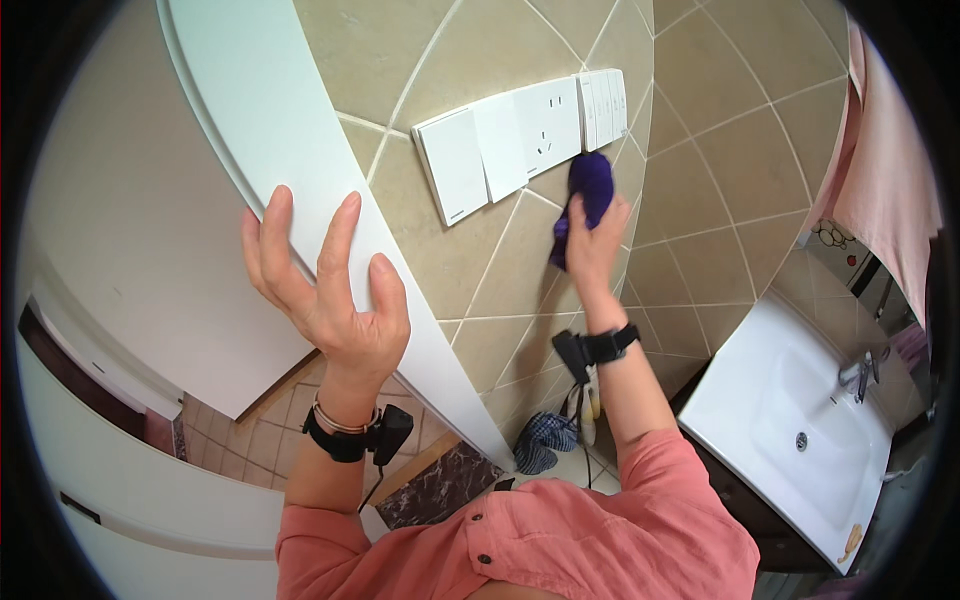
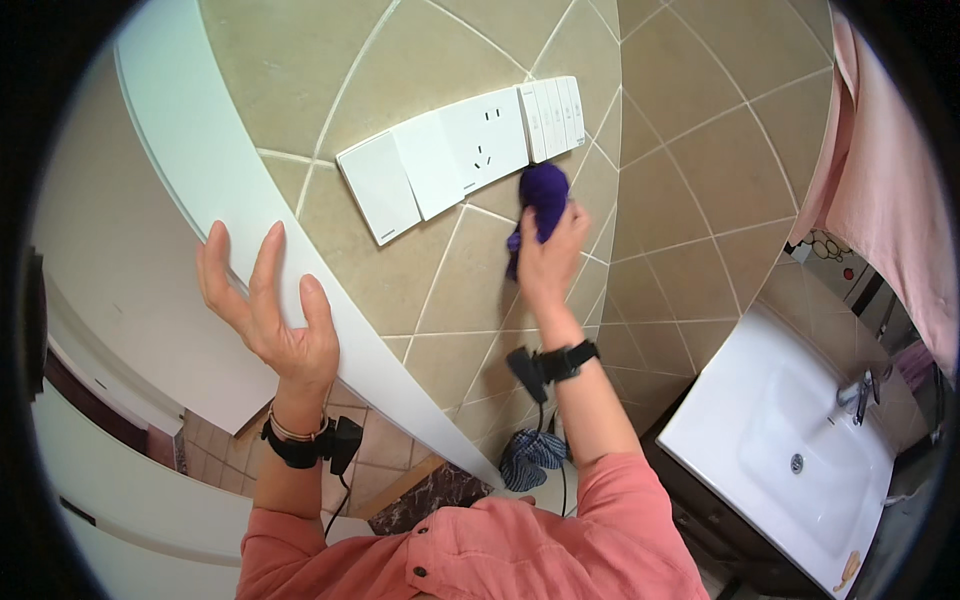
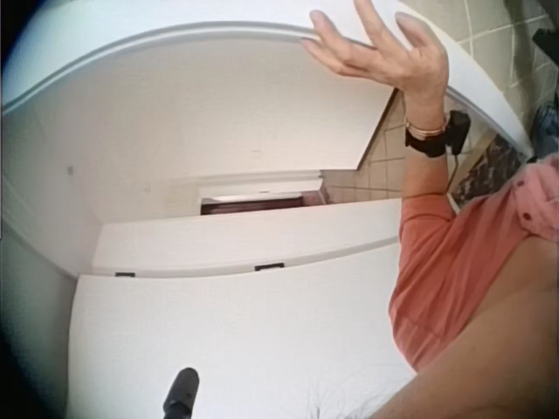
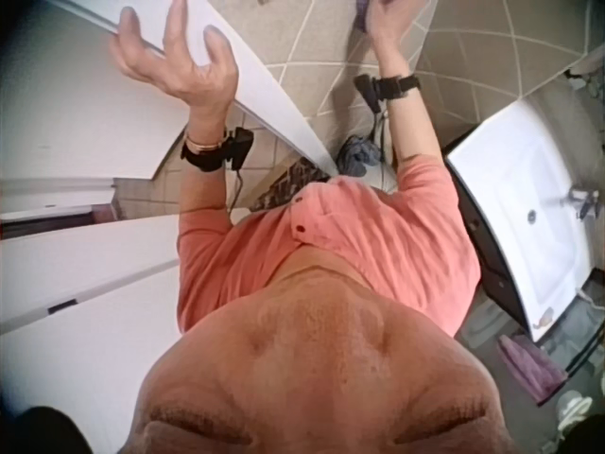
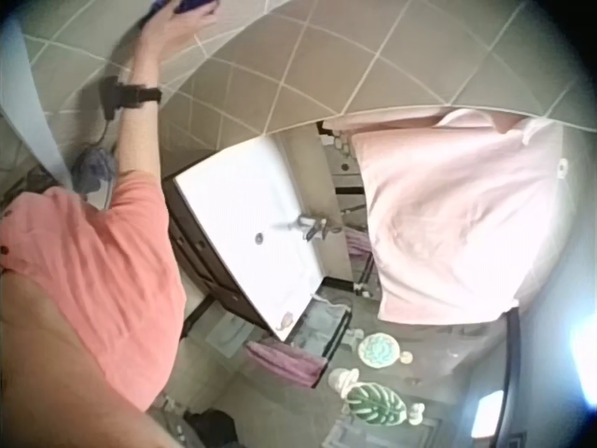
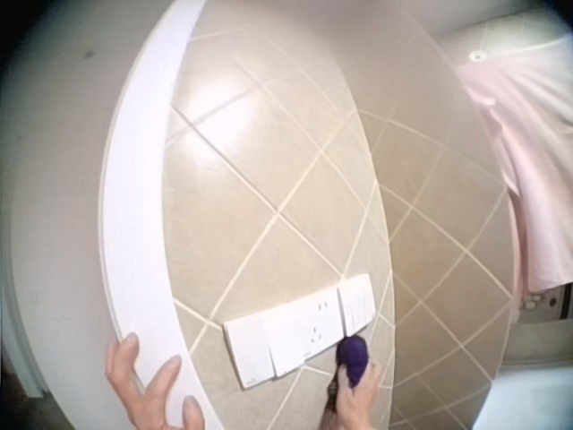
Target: The person wipes a glass shower door, a white door, and a tiled wall using a purple cloth. The person moves around the bathroom to reach different areas, wiping the surfaces in a systematic manner.
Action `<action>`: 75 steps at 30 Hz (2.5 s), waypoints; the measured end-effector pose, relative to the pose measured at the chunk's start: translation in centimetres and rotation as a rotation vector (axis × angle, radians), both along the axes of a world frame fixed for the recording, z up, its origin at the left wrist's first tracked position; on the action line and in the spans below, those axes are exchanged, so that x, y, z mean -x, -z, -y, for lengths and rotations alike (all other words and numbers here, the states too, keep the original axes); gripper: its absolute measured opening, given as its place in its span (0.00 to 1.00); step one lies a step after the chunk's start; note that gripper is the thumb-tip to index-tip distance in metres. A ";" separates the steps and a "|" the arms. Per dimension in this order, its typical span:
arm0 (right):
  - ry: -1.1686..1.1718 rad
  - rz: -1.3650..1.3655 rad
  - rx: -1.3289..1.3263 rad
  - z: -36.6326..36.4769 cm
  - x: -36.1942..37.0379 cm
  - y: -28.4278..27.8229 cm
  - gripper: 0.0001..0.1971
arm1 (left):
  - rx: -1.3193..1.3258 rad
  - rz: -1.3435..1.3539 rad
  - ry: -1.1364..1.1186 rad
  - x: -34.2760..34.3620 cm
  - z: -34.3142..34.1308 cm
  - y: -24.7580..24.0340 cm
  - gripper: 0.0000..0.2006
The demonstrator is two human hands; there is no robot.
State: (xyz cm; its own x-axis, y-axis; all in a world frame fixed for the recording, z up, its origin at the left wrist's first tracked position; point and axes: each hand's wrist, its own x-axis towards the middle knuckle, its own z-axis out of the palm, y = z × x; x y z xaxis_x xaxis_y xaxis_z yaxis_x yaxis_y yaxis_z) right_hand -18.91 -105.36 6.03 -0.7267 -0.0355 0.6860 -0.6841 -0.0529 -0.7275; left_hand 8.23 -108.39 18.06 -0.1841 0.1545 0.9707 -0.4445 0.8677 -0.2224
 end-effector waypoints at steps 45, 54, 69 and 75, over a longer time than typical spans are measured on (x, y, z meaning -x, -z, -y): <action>0.377 -0.242 -0.299 -2.8 7.1 -39.6 0.28 | -0.071 -0.051 -0.004 -1.2 -1.4 0.2 0.21; 0.160 -0.788 0.017 -1.2 -7.1 -45.1 0.26 | -0.073 -0.070 0.044 -0.2 -1.3 0.3 0.21; 0.247 -0.480 -0.186 -1.6 8.9 -37.3 0.26 | -0.076 -0.015 0.005 -1.5 -1.4 0.1 0.18; 0.357 -0.214 -0.445 -2.7 15.8 -29.3 0.28 | -0.066 -0.040 0.028 -1.0 -1.0 0.3 0.18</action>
